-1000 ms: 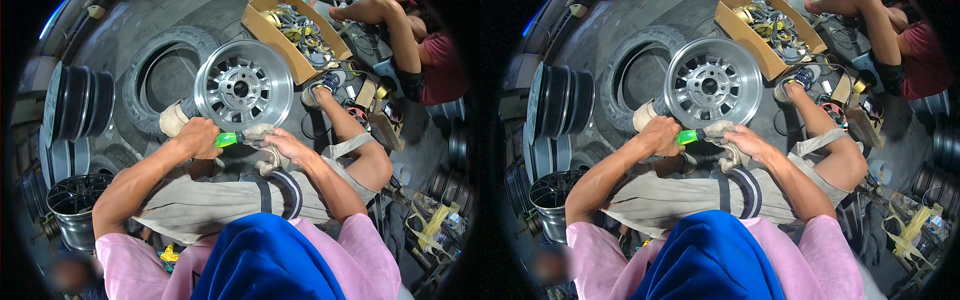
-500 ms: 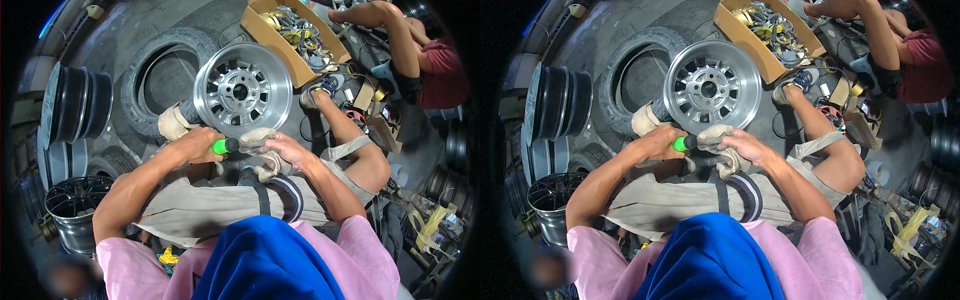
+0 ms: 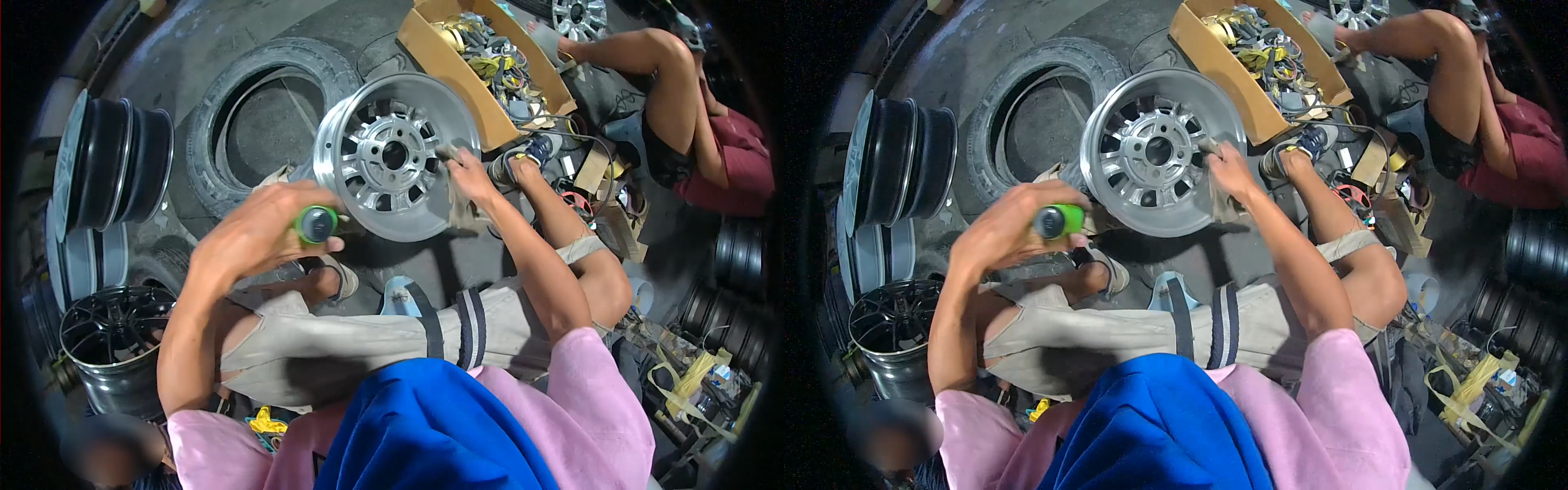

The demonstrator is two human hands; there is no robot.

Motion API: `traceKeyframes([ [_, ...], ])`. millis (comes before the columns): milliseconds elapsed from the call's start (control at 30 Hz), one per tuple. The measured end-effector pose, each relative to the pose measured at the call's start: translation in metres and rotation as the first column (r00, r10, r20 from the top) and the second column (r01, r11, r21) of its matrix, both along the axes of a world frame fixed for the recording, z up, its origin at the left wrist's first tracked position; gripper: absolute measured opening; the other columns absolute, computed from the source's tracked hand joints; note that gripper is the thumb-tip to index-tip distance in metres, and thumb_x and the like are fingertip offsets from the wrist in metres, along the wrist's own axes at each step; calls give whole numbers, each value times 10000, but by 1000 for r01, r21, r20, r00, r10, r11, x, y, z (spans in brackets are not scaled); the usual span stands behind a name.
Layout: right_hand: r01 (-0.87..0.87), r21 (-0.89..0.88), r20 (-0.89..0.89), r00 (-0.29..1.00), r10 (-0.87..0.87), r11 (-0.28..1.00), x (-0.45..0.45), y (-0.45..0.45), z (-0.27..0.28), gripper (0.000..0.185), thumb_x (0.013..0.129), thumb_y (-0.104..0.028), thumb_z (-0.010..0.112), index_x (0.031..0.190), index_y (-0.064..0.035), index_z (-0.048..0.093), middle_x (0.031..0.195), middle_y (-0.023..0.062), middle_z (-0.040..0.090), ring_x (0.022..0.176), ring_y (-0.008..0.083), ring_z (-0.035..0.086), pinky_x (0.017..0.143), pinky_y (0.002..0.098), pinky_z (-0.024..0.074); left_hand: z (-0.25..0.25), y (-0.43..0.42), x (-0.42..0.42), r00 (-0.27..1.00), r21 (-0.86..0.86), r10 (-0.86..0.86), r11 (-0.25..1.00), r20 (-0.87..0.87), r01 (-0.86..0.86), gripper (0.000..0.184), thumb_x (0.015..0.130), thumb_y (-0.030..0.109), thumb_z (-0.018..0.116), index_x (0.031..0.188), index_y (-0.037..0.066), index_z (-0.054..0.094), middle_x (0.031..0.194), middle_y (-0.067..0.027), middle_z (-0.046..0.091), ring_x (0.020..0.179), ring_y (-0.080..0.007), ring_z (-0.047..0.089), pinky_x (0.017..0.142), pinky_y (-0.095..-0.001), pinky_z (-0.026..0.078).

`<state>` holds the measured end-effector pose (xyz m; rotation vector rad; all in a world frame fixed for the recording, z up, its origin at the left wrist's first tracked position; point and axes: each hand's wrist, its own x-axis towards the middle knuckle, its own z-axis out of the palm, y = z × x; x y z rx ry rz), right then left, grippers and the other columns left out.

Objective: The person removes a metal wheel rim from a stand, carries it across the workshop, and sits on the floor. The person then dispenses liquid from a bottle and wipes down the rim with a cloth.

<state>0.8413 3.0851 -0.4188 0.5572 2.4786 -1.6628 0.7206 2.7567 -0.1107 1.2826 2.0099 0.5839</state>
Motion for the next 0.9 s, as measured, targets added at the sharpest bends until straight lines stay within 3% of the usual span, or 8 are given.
traceKeyframes([
  [33,-44,343,-183,977,113,938,-9,6,-18,400,951,-175,546,1323,-59,632,1302,147,617,1030,357,671,899,439,553,9,-4,-4,1000,-1,4,1000,-1,-4,355,807,212,838,1066,22,689,1039,-163,699,989,-383,684,880,-449,531],
  [133,46,420,-196,980,40,907,-40,-11,-11,409,920,-192,549,1297,-56,630,1317,163,555,1123,444,604,998,509,490,23,-22,-12,983,-33,183,983,21,-182,344,780,157,847,1044,10,684,1013,-159,699,960,-370,683,876,-429,528],
  [267,-18,548,-18,999,34,836,-63,-37,-1,418,908,-138,589,1319,-60,594,1342,141,539,1137,432,614,954,527,515,20,-45,-22,962,-38,262,963,-82,-266,389,768,139,848,1089,-2,681,1008,-163,695,940,-352,682,876,-419,525],
  [400,2,532,-203,971,124,847,-54,-30,-16,391,915,-120,600,1300,-53,588,1365,139,506,1063,454,637,901,563,527,21,-54,-33,964,-123,265,957,-12,-264,409,757,144,857,1095,-5,682,999,-171,691,927,-348,678,861,-418,525],
  [500,-58,552,-33,995,92,832,-70,-37,9,396,914,-94,583,1306,-42,590,1359,159,508,1090,458,624,926,550,522,19,-56,-34,967,-106,254,963,33,-249,417,751,146,862,1099,-4,686,993,-171,692,916,-349,675,852,-415,527],
  [600,-45,527,5,999,49,848,-79,-47,6,409,911,-77,569,1317,-35,587,1355,182,508,1100,456,620,937,546,519,22,-57,-32,963,-77,265,962,40,-262,420,749,146,865,1099,-4,689,992,-168,693,912,-348,676,848,-413,528],
  [733,18,490,-251,960,121,872,-68,-48,-2,426,899,-72,572,1323,-42,583,1344,192,507,1075,472,628,915,554,526,23,-61,-32,962,-77,271,960,19,-269,408,756,149,864,1090,-3,687,994,-163,695,923,-344,678,852,-412,532],
  [900,-7,524,-76,996,55,852,-93,-63,13,438,895,-73,563,1331,-43,588,1355,188,510,1132,449,615,936,534,526,23,-60,-29,965,-47,263,964,4,-262,403,756,154,865,1079,-4,684,991,-161,699,921,-354,681,853,-413,535],
])
